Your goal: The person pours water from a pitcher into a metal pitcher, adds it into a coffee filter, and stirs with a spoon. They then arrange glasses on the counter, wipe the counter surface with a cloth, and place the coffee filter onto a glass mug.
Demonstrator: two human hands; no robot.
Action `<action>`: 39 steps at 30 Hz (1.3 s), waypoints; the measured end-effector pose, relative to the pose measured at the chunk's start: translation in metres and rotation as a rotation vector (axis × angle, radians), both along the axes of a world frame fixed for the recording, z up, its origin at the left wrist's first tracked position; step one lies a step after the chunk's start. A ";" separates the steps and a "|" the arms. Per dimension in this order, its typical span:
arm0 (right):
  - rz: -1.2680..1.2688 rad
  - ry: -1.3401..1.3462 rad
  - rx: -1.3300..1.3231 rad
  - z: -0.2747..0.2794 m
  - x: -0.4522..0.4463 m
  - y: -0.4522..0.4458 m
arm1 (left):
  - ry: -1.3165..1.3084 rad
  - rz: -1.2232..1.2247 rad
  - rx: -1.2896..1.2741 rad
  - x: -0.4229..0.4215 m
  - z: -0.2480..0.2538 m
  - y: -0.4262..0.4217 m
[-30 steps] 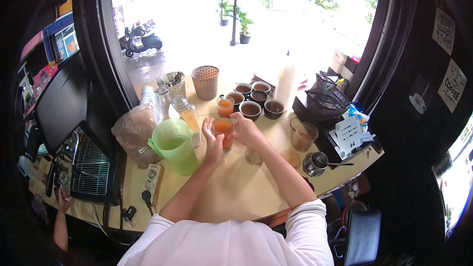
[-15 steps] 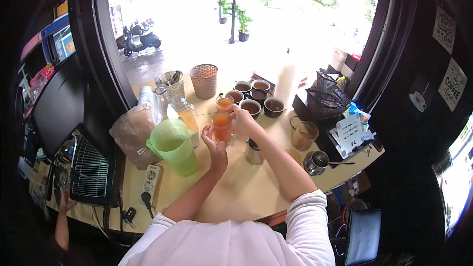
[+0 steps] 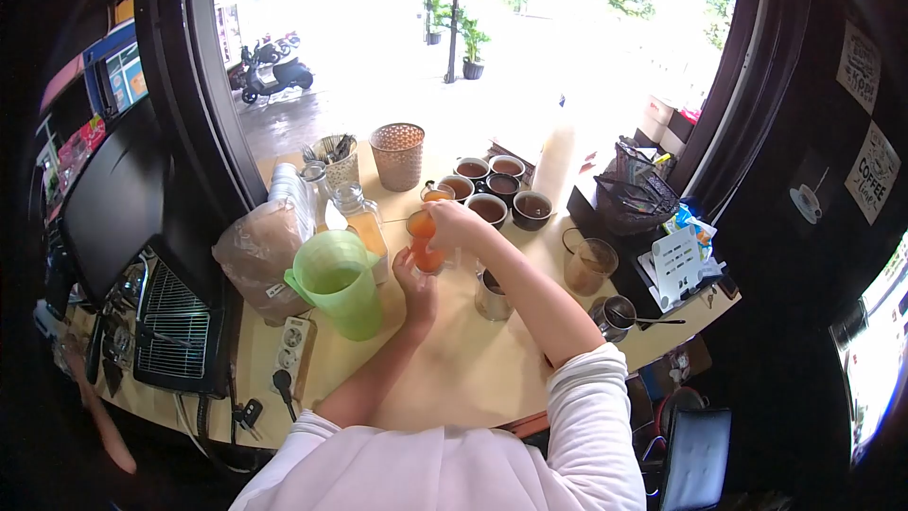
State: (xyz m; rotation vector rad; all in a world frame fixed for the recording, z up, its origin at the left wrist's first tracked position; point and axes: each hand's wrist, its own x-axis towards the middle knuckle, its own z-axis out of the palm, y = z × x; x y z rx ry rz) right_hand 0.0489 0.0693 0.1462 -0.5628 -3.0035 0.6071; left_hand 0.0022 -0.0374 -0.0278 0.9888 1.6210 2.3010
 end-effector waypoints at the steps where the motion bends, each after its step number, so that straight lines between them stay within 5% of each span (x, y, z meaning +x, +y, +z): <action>1: 0.004 -0.003 0.063 0.000 -0.003 0.001 | -0.007 0.000 0.008 -0.002 -0.005 0.000; 9: -0.034 -0.064 0.383 0.005 -0.033 0.002 | 0.085 0.040 -0.111 -0.018 -0.017 -0.004; 24: -0.052 -0.179 0.456 0.012 -0.083 0.013 | -0.144 -0.169 0.019 -0.019 -0.002 -0.012; 39: -0.110 -0.292 0.525 0.008 -0.103 0.019 | -0.046 -0.124 -0.048 -0.036 -0.033 0.001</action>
